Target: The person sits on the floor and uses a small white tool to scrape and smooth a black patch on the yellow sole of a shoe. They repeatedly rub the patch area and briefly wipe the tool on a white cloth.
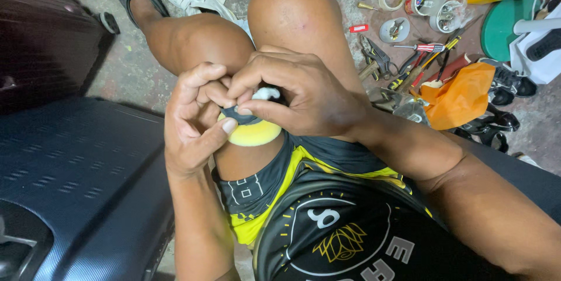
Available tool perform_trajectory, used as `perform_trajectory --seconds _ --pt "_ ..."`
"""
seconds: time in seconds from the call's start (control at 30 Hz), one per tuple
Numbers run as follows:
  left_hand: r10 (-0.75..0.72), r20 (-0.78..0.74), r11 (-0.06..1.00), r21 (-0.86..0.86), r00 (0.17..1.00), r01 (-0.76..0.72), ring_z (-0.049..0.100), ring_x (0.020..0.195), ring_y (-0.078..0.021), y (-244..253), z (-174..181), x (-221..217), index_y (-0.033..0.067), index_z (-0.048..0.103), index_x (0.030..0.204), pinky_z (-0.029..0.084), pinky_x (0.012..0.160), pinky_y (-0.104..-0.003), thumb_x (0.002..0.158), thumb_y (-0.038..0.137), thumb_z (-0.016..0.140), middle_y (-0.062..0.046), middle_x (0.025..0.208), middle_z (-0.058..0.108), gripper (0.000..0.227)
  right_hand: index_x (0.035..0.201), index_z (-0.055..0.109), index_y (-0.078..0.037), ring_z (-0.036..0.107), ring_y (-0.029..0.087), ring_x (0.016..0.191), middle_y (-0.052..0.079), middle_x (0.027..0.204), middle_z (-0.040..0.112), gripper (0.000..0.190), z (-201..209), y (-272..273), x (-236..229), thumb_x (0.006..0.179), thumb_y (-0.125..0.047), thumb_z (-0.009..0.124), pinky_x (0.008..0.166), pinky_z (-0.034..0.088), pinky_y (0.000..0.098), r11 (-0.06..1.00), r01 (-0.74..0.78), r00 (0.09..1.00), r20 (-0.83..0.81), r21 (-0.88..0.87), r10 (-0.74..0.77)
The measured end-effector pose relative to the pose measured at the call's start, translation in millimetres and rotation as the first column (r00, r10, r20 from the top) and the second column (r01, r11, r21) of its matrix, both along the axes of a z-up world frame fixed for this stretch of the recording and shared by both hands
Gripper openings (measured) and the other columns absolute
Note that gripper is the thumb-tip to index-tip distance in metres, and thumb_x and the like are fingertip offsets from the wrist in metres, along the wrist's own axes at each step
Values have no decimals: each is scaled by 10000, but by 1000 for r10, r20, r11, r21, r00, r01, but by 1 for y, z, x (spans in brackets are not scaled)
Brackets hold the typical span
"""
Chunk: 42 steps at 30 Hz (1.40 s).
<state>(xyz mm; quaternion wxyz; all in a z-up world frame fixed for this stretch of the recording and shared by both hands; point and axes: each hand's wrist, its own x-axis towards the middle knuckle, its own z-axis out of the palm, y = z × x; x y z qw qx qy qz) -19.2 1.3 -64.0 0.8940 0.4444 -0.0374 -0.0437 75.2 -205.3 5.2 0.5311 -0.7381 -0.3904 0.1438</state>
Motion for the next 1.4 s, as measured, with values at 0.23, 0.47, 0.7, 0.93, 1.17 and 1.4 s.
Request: perform_trajectory --seconds 0.23,0.47,0.7,0.93,1.17,1.4 --pt "39 23 995 95 999 -41 574 1033 -157 1 4 -6 -28 502 1429 440 994 -293 944 -44 690 -80 1039 618 521 1246 634 -28 666 88 996 48 1102 664 223 -13 -6 3 1033 -22 700 911 545 242 993 -58 947 -309 104 87" --pt "7 80 963 268 997 -28 563 988 -139 6 13 -4 -23 522 1400 437 926 -269 943 -23 692 -67 1047 612 488 1277 591 1 602 71 1013 28 1090 599 220 -29 -8 5 1074 27 673 945 500 236 952 -115 808 -531 283 255" --pt "-82 169 924 382 982 11 567 985 -139 1 24 10 -17 530 1386 439 946 -262 931 -38 678 -64 1040 609 478 1234 633 18 604 85 1019 45 1134 588 202 -25 -24 13 1041 31 695 940 512 238 932 -171 787 -526 318 324" --pt "-138 97 875 479 986 75 629 1056 -139 -8 43 25 -9 521 1392 477 1024 -274 913 17 731 -57 1065 638 523 1198 638 10 625 113 1061 57 1125 616 157 -18 -40 11 1054 34 695 971 520 249 949 -78 809 -536 305 239" --pt "-157 96 630 776 983 25 656 1012 -141 -20 60 36 36 668 1160 514 921 -276 830 52 823 -60 1068 665 365 1155 671 -25 635 137 960 62 1027 650 166 0 -45 11 1012 34 730 836 505 250 986 -54 959 -267 160 96" --pt "-219 -66 692 692 973 203 644 919 -116 -24 58 42 19 699 1041 507 825 -259 883 47 799 -55 984 680 188 1132 684 -43 668 152 923 59 1029 672 168 9 -52 14 987 8 750 790 510 258 997 -33 987 -154 70 44"
